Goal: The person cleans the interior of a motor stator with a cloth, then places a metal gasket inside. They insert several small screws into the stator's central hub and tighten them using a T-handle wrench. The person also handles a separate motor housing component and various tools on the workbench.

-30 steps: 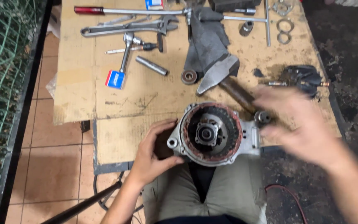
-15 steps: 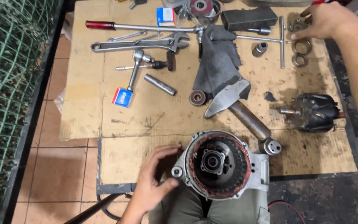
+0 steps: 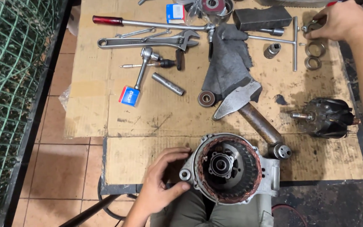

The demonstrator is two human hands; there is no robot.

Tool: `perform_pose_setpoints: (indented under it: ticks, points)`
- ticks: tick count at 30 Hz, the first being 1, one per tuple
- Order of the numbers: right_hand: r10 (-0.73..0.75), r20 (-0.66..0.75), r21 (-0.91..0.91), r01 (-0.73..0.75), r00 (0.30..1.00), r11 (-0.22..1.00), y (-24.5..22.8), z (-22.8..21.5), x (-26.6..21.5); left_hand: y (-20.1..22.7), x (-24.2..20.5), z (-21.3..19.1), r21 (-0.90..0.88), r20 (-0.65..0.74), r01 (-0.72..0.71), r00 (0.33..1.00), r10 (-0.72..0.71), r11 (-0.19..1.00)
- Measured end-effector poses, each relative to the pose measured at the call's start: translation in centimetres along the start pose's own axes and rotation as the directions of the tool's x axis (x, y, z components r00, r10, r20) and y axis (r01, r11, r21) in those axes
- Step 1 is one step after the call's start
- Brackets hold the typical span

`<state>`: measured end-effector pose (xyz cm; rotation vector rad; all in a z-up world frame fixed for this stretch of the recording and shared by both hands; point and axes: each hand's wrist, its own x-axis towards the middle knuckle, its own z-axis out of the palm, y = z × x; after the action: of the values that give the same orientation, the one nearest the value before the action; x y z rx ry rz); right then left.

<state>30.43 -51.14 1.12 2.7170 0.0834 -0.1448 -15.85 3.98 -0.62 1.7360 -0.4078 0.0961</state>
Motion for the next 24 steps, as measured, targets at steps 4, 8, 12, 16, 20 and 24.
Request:
perform_pose_setpoints:
  ticks: [4,8,12,16,20,24]
  points:
    - [-0.052,0.013,-0.005,0.052,0.999,0.999,3.4,2.3,2.6,-0.2,-0.2,0.0,-0.004,-0.007,0.013,1.0,-0.013,1.0]
    - [-0.115,-0.326,0.303,0.219,0.938,0.928,3.2,1.5,0.8,-1.0,-0.2,-0.1,-0.066,-0.055,0.035,0.998,-0.039,0.997]
    - [-0.383,-0.208,0.292,0.431,0.9,0.854,-12.4,-19.5,-17.2,-0.9,0.9,-0.4,-0.034,-0.133,0.121,0.983,-0.125,0.992]
    - [-0.725,-0.205,0.203,0.753,0.658,0.626,-21.6,-20.9,-22.4,-0.7,5.4,-1.2,0.04,-0.148,0.154,0.978,-0.147,0.987]
    - [-0.892,-0.38,0.206,0.963,0.243,0.175,-28.3,-16.7,-22.8,-1.3,8.8,-1.7,0.033,-0.095,0.225,0.971,-0.221,0.974]
    - [-0.907,-0.302,0.22,0.947,0.294,0.234,-31.7,-13.8,-22.2,-5.2,10.0,-1.3,-0.081,-0.119,0.217,0.967,-0.225,0.973]
